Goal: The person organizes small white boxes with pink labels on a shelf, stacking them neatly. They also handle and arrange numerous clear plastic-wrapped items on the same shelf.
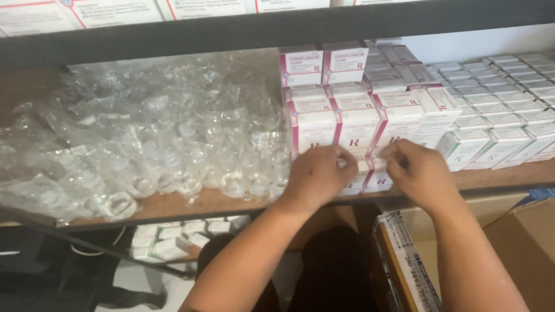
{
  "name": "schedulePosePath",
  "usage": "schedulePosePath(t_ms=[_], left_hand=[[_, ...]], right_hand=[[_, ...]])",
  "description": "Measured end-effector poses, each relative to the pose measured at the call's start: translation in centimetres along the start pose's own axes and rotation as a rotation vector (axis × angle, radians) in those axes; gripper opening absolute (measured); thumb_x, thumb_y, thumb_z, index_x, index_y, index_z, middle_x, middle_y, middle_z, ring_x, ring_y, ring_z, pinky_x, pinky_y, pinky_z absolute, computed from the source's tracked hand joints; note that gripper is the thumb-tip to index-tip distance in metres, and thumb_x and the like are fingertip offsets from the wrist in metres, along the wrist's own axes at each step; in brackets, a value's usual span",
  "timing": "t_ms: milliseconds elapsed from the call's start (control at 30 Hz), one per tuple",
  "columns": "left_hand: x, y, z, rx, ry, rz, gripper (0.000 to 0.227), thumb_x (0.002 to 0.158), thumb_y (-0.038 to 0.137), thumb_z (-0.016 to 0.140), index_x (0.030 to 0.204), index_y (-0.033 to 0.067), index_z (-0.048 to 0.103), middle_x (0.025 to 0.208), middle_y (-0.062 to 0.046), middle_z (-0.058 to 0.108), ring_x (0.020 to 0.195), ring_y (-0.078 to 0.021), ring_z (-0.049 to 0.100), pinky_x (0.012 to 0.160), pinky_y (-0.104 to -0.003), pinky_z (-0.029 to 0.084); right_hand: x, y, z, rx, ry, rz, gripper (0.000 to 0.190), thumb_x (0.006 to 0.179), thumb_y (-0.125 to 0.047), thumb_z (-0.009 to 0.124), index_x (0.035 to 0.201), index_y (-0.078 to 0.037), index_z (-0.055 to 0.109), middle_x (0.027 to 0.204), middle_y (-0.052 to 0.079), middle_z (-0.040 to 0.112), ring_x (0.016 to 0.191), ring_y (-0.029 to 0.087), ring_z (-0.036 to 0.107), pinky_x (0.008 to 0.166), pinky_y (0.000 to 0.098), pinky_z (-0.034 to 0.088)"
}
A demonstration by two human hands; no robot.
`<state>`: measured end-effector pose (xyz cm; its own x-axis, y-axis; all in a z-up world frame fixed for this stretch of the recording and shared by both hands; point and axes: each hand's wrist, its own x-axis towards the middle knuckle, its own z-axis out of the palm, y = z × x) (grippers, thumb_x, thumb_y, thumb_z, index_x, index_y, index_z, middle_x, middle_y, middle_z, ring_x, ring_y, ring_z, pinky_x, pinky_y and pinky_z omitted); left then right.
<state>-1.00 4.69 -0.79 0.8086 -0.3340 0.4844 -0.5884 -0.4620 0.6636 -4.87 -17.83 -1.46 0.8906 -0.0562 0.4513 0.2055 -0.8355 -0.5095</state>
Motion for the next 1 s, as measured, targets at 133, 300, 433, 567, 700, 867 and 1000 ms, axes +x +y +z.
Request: schedulePosePath(t_ms=[133, 300, 433, 567, 700, 867, 1000], left_hand=[[-0.2, 1.6, -0.1, -0.001, -0.077, -0.035, 0.025, 0.084, 0.038, 0.070, 0.083, 0.0143, 0.079, 0.080, -0.014, 0.075, 0.079, -0.0323, 0.073, 0.075, -0.043, 0.057], [0.4, 1.5, 1.8, -0.045, -0.089, 0.013, 0.029, 0.084, 0.041, 0.070, 0.088, 0.0129, 0.076, 0.082, -0.013, 0.075, 0.082, -0.0329, 0.073, 0.076, -0.044, 0.056], [1.2, 2.8, 2.7, -0.041, -0.168, -0.032, 0.031, 0.084, 0.043, 0.070, 0.089, 0.0133, 0.074, 0.083, -0.012, 0.075, 0.084, -0.0325, 0.074, 0.077, -0.044, 0.057], [2.2, 2.4, 4.5, 0.004, -0.234, -0.064, 0.036, 0.082, 0.047, 0.071, 0.092, 0.0132, 0.073, 0.084, -0.013, 0.075, 0.086, -0.0330, 0.074, 0.079, -0.045, 0.056], [2.3, 1.7, 5.5, -0.032, -0.130, 0.001, 0.037, 0.080, 0.045, 0.071, 0.096, 0.0121, 0.074, 0.087, -0.014, 0.074, 0.088, -0.0341, 0.073, 0.078, -0.046, 0.055], [0.9, 0.7, 4.0, -0.060, -0.172, 0.027, 0.034, 0.084, 0.044, 0.070, 0.094, 0.0126, 0.073, 0.085, -0.013, 0.075, 0.086, -0.0315, 0.073, 0.078, -0.044, 0.056], [0.1, -0.1, 0.8, -0.083, -0.120, 0.034, 0.029, 0.086, 0.042, 0.070, 0.093, 0.0144, 0.076, 0.083, -0.012, 0.074, 0.081, -0.0293, 0.072, 0.074, -0.042, 0.055]], right_hand=[[-0.4, 1.4, -1.7, -0.080, -0.021, 0.198, 0.022, 0.082, -0.018, 0.071, 0.103, -0.010, 0.071, 0.076, 0.018, 0.071, 0.067, 0.036, 0.070, 0.066, 0.0444, 0.054], [-0.1, 4.5, -1.6, -0.385, -0.002, 0.183, 0.021, 0.087, -0.028, 0.068, 0.099, -0.012, 0.072, 0.083, 0.018, 0.073, 0.082, 0.041, 0.070, 0.075, 0.0513, 0.055], [0.7, 4.7, -0.3, -0.423, -0.054, 0.211, 0.023, 0.085, -0.032, 0.067, 0.097, -0.012, 0.071, 0.083, 0.018, 0.073, 0.083, 0.043, 0.069, 0.075, 0.0536, 0.055], [0.5, 4.2, -0.2, -0.474, -0.034, 0.208, 0.023, 0.086, -0.032, 0.066, 0.097, -0.013, 0.070, 0.083, 0.019, 0.073, 0.084, 0.043, 0.069, 0.074, 0.0548, 0.054], [-0.1, 2.8, -0.9, -0.450, -0.063, 0.184, 0.021, 0.087, -0.031, 0.062, 0.095, -0.013, 0.068, 0.081, 0.020, 0.072, 0.082, 0.044, 0.068, 0.073, 0.0568, 0.053], [0.3, 0.9, 0.4, -0.425, -0.057, 0.040, 0.016, 0.085, -0.027, 0.062, 0.092, -0.013, 0.068, 0.079, 0.019, 0.071, 0.080, 0.044, 0.067, 0.071, 0.0567, 0.052], [1.4, -0.9, 0.9, -0.411, -0.086, -0.003, 0.023, 0.083, -0.032, 0.067, 0.088, -0.010, 0.064, 0.076, 0.017, 0.070, 0.079, 0.042, 0.068, 0.069, 0.0546, 0.052]])
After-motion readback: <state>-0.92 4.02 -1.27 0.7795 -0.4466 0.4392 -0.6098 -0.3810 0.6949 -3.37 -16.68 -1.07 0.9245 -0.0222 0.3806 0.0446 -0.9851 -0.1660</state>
